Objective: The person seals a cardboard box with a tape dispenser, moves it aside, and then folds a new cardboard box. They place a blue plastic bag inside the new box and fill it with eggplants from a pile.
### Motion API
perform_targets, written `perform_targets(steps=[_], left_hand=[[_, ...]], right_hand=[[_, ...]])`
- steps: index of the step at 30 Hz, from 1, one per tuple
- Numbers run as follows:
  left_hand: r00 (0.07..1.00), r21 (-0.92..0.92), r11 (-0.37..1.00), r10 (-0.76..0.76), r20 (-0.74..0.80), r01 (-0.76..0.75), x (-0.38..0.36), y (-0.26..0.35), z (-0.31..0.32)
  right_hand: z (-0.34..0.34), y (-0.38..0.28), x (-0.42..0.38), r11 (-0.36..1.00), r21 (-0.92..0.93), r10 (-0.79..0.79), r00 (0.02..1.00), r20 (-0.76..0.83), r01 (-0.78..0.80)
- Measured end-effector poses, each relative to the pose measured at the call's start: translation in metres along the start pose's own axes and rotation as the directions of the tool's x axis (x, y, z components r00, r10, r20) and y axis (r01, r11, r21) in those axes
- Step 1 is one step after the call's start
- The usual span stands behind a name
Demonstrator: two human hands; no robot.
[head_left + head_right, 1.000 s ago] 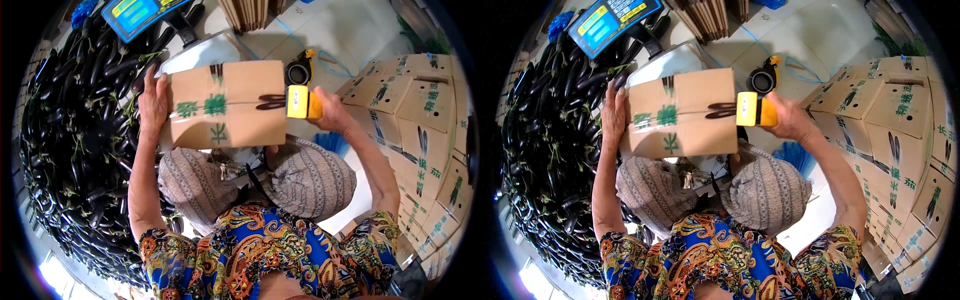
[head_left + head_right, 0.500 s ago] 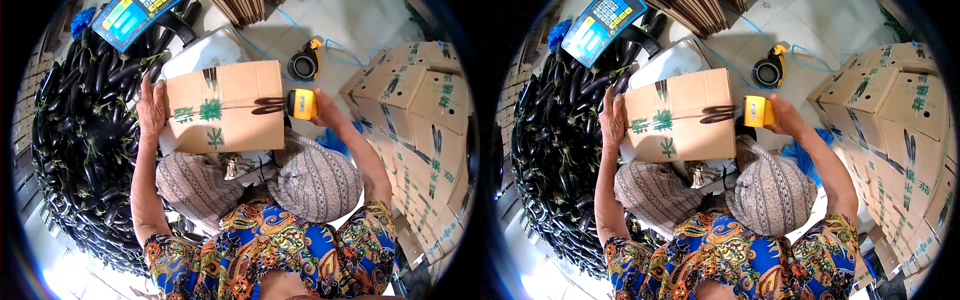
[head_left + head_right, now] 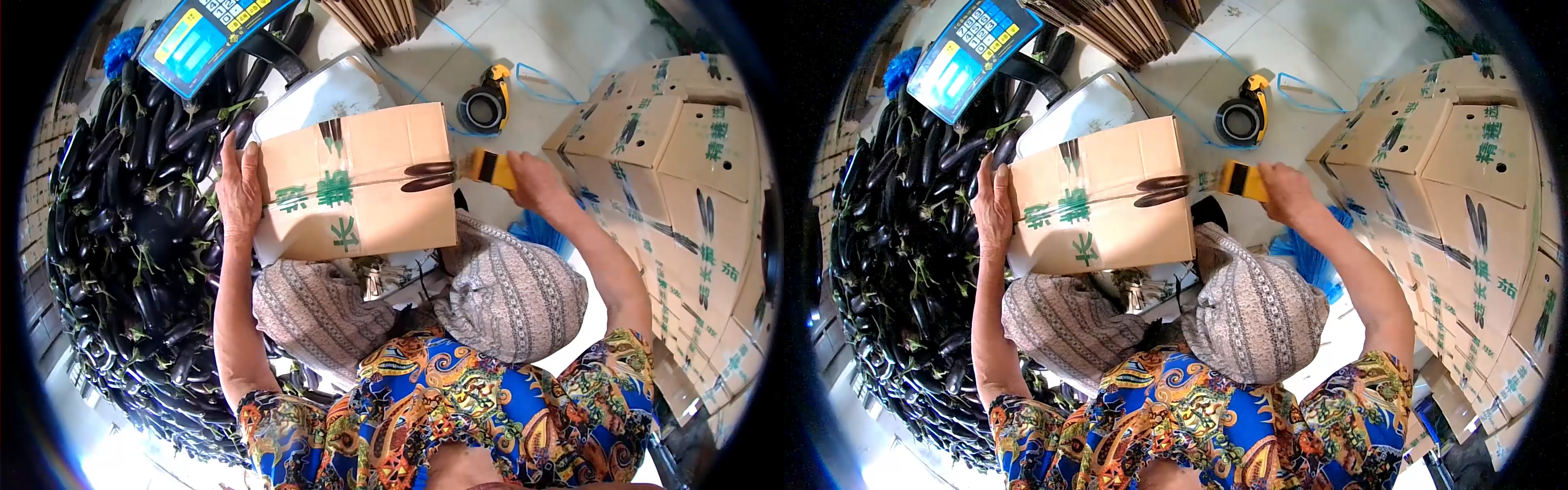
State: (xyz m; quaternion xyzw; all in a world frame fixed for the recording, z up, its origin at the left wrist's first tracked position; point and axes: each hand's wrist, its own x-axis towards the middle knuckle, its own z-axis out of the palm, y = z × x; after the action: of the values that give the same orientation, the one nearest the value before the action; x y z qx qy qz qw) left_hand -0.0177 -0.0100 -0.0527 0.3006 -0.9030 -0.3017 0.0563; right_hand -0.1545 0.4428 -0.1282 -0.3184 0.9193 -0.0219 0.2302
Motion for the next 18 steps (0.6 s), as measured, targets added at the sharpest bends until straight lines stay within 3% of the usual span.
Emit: perform_targets(steps=[2, 4, 5, 6, 7, 8, 10, 12, 15, 16, 17, 18], left_hand=[[1.0, -0.012, 1.0, 0.009, -0.003, -0.009, 0.0, 0.0, 0.001], [1.0, -0.004, 1.0, 0.019, -0.011, -0.019, -0.001, -0.003, 0.004], [0.999, 0.001, 1.0, 0.027, -0.022, -0.027, 0.001, -0.005, 0.005], [0.999, 0.012, 0.999, 0.04, -0.027, -0.04, 0.001, -0.004, 0.005], [0.999, 0.012, 0.999, 0.041, -0.028, -0.041, 0.003, -0.005, 0.002], [0.999, 0.01, 0.999, 0.033, -0.021, -0.033, -0.001, -0.004, 0.003], [1.0, -0.051, 0.999, -0.009, 0.02, 0.01, 0.0, 0.0, 0.002], [0.996, -0.107, 0.993, -0.043, 0.077, 0.051, 0.001, 0.003, 0.001], [0.987, -0.433, 0.899, 0.005, 0.16, 0.066, 0.0, -0.007, 0.006], [0.959, -0.609, 0.76, -0.063, 0.276, 0.225, -0.001, 0.001, 0.0], [0.96, -0.654, 0.723, -0.044, 0.276, 0.221, -0.002, 0.001, -0.001], [0.961, -0.697, 0.682, -0.029, 0.276, 0.221, -0.004, 0.0, -0.001]], right_hand=[[-0.012, -0.046, 0.024, 0.994, -0.079, 0.083, 0.99, 0.113, -0.074], [0.01, -0.07, 0.054, 0.989, -0.031, -0.141, 0.989, 0.04, 0.142], [0.019, -0.073, 0.053, 0.873, -0.357, -0.383, 0.92, -0.077, 0.334], [0.025, -0.079, 0.055, 0.629, -0.658, -0.621, 0.777, -0.106, 0.414], [0.027, -0.076, 0.061, 0.695, -0.601, -0.545, 0.835, -0.081, 0.395], [0.032, -0.074, 0.068, 0.895, -0.304, -0.338, 0.941, 0.015, 0.327], [0.039, -0.048, 0.067, 0.971, -0.153, -0.167, 0.978, 0.127, 0.185], [0.026, -0.022, 0.057, 0.995, -0.08, -0.031, 0.956, 0.292, 0.057], [0.025, 0.003, 0.037, 0.994, -0.033, 0.105, 0.908, 0.406, -0.1], [0.03, 0.01, 0.032, 0.99, -0.029, 0.138, 0.897, 0.421, -0.139], [0.044, 0.014, 0.03, 0.939, 0.291, 0.104, 0.956, 0.273, -0.185], [0.029, -0.002, 0.029, 0.797, 0.589, 0.078, 0.99, 0.119, -0.134]])
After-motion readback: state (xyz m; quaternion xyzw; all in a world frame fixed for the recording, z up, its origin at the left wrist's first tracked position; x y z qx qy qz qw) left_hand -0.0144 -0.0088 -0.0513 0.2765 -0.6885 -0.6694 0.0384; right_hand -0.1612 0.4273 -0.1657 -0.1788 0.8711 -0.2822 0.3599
